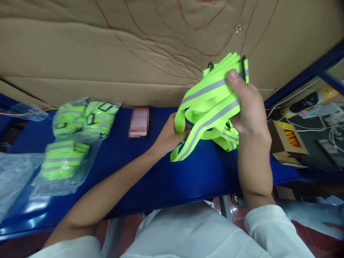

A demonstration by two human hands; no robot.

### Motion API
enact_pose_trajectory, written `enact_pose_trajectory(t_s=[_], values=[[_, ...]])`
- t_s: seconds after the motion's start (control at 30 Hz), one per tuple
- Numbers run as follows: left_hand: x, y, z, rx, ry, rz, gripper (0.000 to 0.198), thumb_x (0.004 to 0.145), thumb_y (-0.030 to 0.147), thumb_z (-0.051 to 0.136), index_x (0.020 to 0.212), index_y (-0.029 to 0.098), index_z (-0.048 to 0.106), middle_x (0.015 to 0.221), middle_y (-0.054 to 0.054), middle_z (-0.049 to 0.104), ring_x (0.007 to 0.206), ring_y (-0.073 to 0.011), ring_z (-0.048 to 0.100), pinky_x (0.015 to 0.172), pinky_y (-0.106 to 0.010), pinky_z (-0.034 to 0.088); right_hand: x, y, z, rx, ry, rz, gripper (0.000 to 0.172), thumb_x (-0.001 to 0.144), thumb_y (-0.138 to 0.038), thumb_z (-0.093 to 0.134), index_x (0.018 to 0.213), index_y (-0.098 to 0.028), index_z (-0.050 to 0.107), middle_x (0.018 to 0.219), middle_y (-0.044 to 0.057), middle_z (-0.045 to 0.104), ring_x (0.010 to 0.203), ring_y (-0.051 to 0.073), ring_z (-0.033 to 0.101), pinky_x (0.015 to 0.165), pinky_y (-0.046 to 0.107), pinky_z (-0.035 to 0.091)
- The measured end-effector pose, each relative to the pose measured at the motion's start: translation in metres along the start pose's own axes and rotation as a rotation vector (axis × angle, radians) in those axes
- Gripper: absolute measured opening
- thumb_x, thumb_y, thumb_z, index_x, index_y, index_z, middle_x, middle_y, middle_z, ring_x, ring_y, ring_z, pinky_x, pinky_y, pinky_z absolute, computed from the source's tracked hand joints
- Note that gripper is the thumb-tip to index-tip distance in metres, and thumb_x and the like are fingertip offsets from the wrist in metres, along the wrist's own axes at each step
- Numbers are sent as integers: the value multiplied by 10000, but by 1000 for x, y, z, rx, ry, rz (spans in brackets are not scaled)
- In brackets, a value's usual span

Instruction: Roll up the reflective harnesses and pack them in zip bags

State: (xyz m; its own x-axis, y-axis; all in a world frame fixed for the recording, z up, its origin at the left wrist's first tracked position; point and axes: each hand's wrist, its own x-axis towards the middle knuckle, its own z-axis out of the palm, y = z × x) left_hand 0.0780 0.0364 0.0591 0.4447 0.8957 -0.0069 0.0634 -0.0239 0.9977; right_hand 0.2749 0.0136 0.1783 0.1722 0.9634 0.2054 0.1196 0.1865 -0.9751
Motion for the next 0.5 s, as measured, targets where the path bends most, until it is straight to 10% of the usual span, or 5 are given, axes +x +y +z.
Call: enact_pose_trajectory(t_s=[0.3,0.5], values=[[-2,-2,10,-240,-125,-20,1079,652,275,917,1507,274,259,1377,-166,606,1209,-332,658,851,-437,616,6,3,-5,51,-59,24,435,874,-672,601,1084,-318,742,963,36,786,1097,299,747,851,411,666],[-11,-3,19,-227,-117,7,804,678,299,910,1371,178,520,1271,-156,689,1103,-301,701,886,-421,595,10,5,-3,172,-90,77,490,782,-698,705,1055,-293,735,916,32,796,1093,303,749,860,393,659]])
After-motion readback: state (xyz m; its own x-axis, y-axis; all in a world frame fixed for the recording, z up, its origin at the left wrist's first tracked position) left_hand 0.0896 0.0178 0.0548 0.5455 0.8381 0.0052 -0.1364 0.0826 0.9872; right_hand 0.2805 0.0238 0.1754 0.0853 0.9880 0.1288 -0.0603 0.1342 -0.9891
